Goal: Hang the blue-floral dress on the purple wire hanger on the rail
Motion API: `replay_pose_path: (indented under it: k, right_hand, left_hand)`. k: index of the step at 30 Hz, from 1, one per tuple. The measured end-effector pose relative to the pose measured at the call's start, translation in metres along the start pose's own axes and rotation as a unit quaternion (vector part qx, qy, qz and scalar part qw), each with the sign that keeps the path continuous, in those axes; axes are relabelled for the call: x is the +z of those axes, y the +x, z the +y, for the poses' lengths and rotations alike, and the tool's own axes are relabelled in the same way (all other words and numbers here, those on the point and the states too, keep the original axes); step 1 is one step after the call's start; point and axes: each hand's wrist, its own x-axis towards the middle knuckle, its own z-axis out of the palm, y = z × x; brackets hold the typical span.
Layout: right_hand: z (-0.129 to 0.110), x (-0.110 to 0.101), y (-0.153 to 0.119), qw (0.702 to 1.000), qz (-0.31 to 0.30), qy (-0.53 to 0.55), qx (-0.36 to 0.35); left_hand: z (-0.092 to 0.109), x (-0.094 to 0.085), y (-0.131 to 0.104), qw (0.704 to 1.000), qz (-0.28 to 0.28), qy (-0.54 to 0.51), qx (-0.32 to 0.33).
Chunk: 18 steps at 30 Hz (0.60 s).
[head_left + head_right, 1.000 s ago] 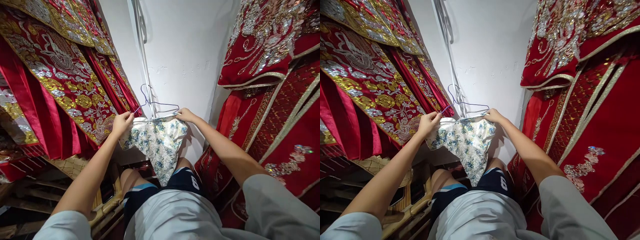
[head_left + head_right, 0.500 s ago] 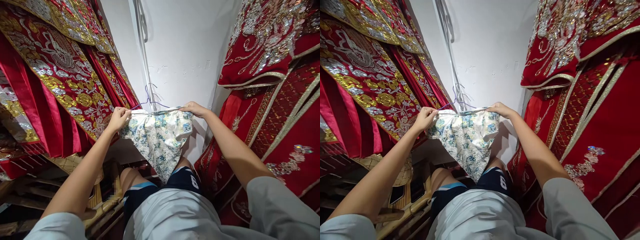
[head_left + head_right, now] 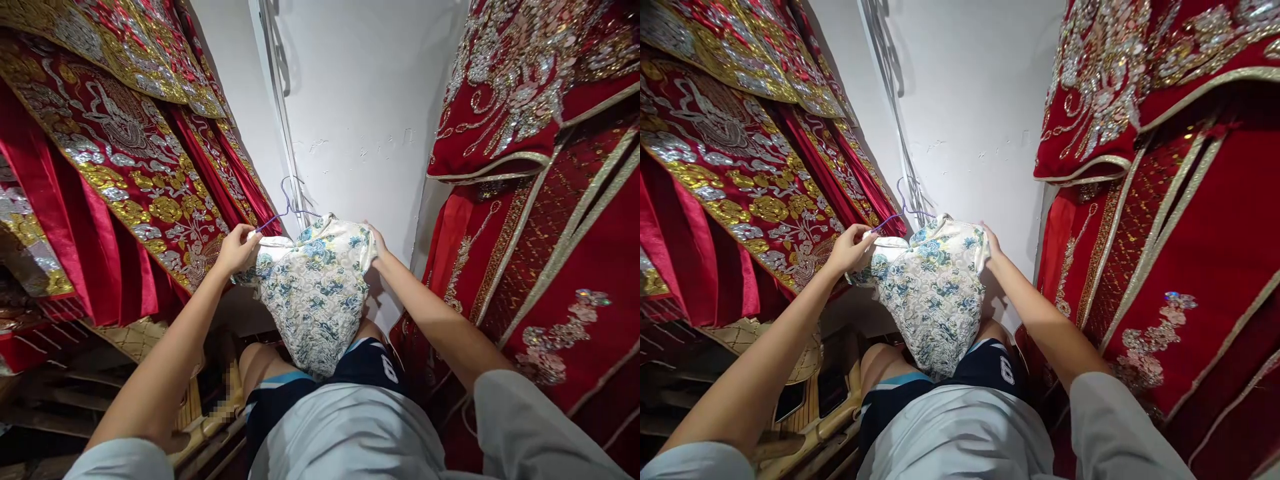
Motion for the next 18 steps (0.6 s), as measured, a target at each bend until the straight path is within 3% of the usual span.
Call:
replay_pose_path:
  k: [5, 8, 12, 15, 17, 18]
  right_hand:
    - [-0.007, -0.003, 0.013, 0.975, 0.086, 0.193, 0.063]
    - [-0.038, -0.004, 0.030, 0.963, 0.062, 0.255, 0.066]
    - [-0.099, -0.003, 0.011, 0.949, -0.137, 0.284, 0.003]
    - [-0.131, 0.004, -0.026, 0.898, -0.365, 0.229, -0.090]
    - [-0.133, 0.011, -0.043, 0.879, -0.426, 0.153, -0.149]
    - [-0.128, 0.016, -0.046, 0.892, -0.403, 0.113, -0.169]
  left_hand:
    - [0.006, 0.004, -0.004, 0.999, 0.040, 0.029, 0.017]
    - [0.016, 0.010, 0.007, 0.997, 0.061, 0.035, 0.018]
    - [0.018, 0.018, 0.018, 0.993, 0.117, -0.022, -0.012]
    - [0.020, 0.026, 0.011, 0.974, 0.178, -0.142, -0.024]
    - [0.027, 0.031, 0.002, 0.954, 0.196, -0.223, -0.031]
    - [0.031, 0.032, -0.003, 0.944, 0.195, -0.261, -0.044]
